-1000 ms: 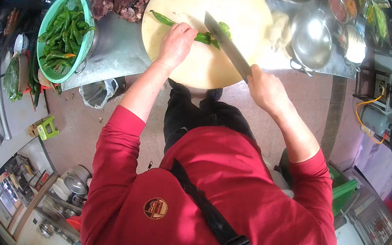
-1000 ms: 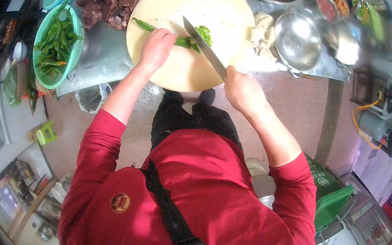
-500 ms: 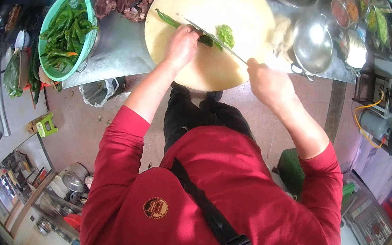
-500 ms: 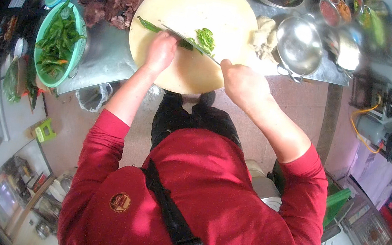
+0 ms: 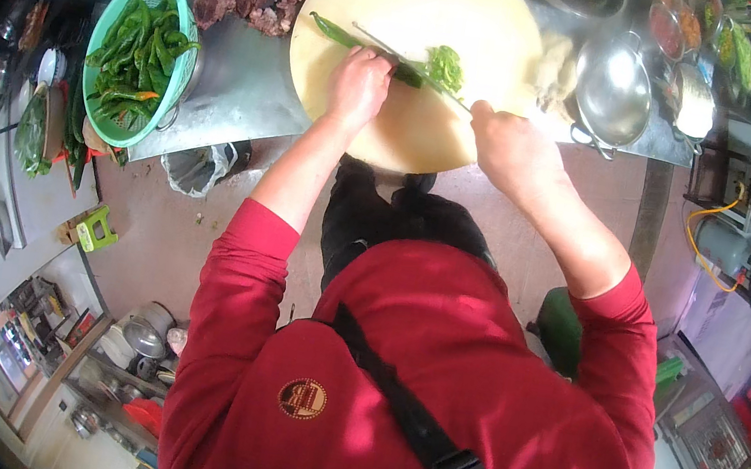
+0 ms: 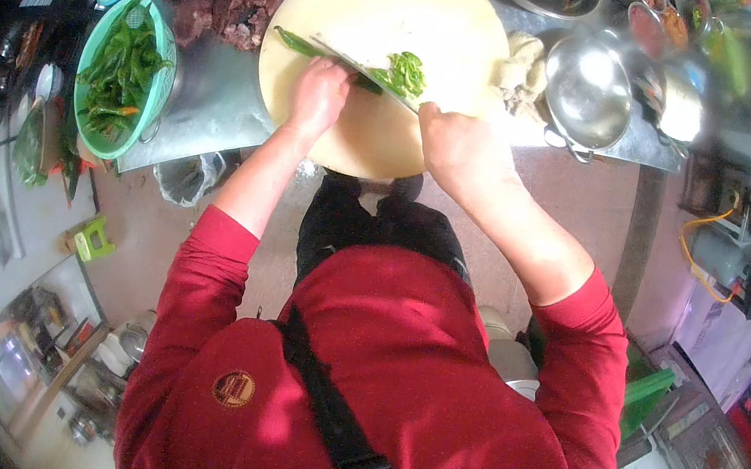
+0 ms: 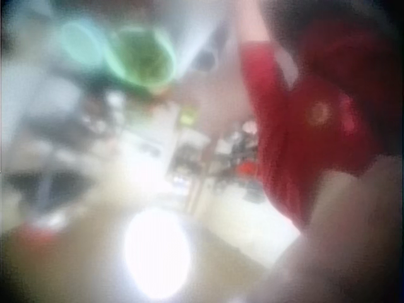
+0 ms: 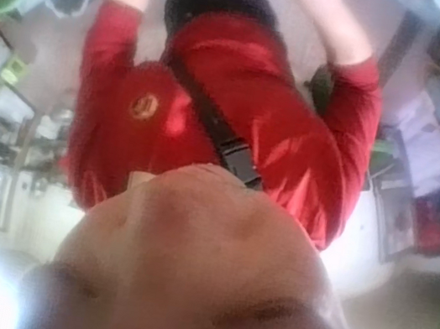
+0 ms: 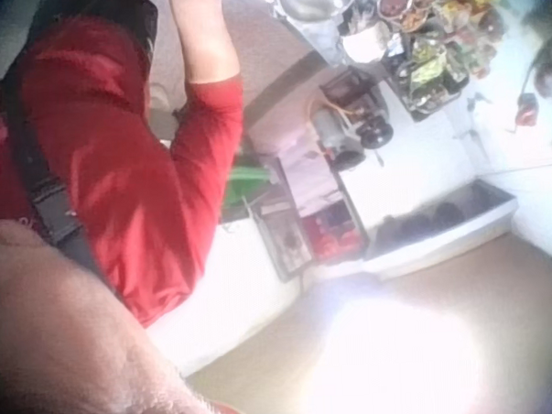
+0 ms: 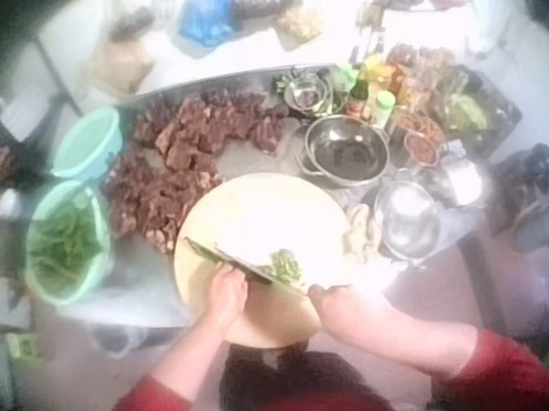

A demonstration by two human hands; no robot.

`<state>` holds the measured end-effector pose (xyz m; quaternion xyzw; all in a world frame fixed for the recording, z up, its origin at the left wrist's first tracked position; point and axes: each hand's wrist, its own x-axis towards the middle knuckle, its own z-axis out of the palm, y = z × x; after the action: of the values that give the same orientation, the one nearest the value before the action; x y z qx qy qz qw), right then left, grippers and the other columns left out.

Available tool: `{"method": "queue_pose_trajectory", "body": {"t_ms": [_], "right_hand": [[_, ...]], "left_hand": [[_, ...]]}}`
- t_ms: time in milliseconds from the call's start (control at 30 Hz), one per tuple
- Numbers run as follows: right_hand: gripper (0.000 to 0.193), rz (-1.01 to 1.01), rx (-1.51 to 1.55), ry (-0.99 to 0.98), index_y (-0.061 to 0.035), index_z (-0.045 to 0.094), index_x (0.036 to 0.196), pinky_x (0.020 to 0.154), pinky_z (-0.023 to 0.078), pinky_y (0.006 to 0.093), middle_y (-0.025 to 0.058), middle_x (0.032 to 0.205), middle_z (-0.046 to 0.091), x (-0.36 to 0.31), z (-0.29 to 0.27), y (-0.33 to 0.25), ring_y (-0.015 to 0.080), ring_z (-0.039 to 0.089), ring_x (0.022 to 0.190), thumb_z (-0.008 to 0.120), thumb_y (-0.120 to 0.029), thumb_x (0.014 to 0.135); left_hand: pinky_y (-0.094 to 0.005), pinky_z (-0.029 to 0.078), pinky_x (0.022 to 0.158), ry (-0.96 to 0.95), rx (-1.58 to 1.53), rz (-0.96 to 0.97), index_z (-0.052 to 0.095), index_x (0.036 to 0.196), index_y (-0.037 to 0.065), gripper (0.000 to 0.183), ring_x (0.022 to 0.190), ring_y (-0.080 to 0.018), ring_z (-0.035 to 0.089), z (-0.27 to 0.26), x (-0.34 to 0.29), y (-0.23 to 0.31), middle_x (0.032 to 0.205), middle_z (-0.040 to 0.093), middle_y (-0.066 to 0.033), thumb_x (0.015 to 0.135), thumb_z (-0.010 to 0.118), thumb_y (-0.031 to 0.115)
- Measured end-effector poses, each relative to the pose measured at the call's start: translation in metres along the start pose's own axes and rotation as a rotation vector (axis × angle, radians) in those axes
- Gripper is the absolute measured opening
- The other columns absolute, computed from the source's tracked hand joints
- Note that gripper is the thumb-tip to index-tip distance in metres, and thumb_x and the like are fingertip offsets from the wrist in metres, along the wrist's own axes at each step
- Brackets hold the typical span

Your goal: The person repeatedly slices green chili peppers on a round cutting board using a cleaver. Each pepper is held with the left hand and cut into thin strips, then the strips are gathered and placed into a metal bowl. The process continues with multiple peppers taken from a nearby basket.

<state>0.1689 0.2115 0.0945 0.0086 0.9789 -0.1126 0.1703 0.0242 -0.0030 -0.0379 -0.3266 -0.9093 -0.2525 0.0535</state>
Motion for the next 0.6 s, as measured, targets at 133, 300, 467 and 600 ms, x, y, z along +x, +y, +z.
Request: {"method": "queue_pose_trajectory", "body": {"t_ms": [133,300,467,600], "right_hand": [[0.012,-0.022,0.140,-0.051,-0.0019,0.057,0.107,0.067,0.059,0.0528,0.0203,0.080,0.072,0.000,-0.001,-0.006,0.0406,0.074,0.077,0.052,-0.012,0.103],[0.012,0.033,0.062,-0.058,-0.0023,0.057,0.106,0.067,0.059,0.0522,0.0207,0.079,0.072,-0.002,-0.002,-0.010,0.0404,0.074,0.078,0.052,-0.012,0.102],[0.013,-0.006,0.058,-0.002,-0.0022,0.057,0.108,0.067,0.059,0.0520,0.0205,0.079,0.071,0.002,0.003,-0.012,0.0404,0.074,0.078,0.052,-0.013,0.102],[0.014,0.022,0.087,-0.024,-0.0022,0.057,0.109,0.067,0.059,0.0520,0.0201,0.078,0.071,0.001,0.004,-0.015,0.0407,0.074,0.077,0.051,-0.012,0.102]], "left_hand": [[-0.0457,0.057,0.082,0.010,-0.087,0.021,0.073,0.085,0.005,0.005,0.093,-0.0341,0.066,-0.001,0.002,-0.003,0.090,0.070,-0.0118,0.082,0.069,0.004],[-0.0497,0.054,0.084,-0.115,-0.090,-0.026,0.072,0.091,0.001,0.010,0.094,-0.0396,0.064,-0.009,0.004,-0.007,0.093,0.068,-0.0189,0.084,0.064,0.001],[-0.0475,0.056,0.085,-0.073,-0.135,0.040,0.074,0.090,0.002,0.011,0.097,-0.0374,0.066,-0.010,0.005,-0.012,0.096,0.071,-0.0158,0.084,0.065,0.002],[-0.0486,0.054,0.087,-0.135,-0.150,0.026,0.074,0.095,0.003,0.013,0.096,-0.0393,0.064,-0.016,0.007,-0.015,0.099,0.069,-0.0174,0.085,0.065,0.002]]}}
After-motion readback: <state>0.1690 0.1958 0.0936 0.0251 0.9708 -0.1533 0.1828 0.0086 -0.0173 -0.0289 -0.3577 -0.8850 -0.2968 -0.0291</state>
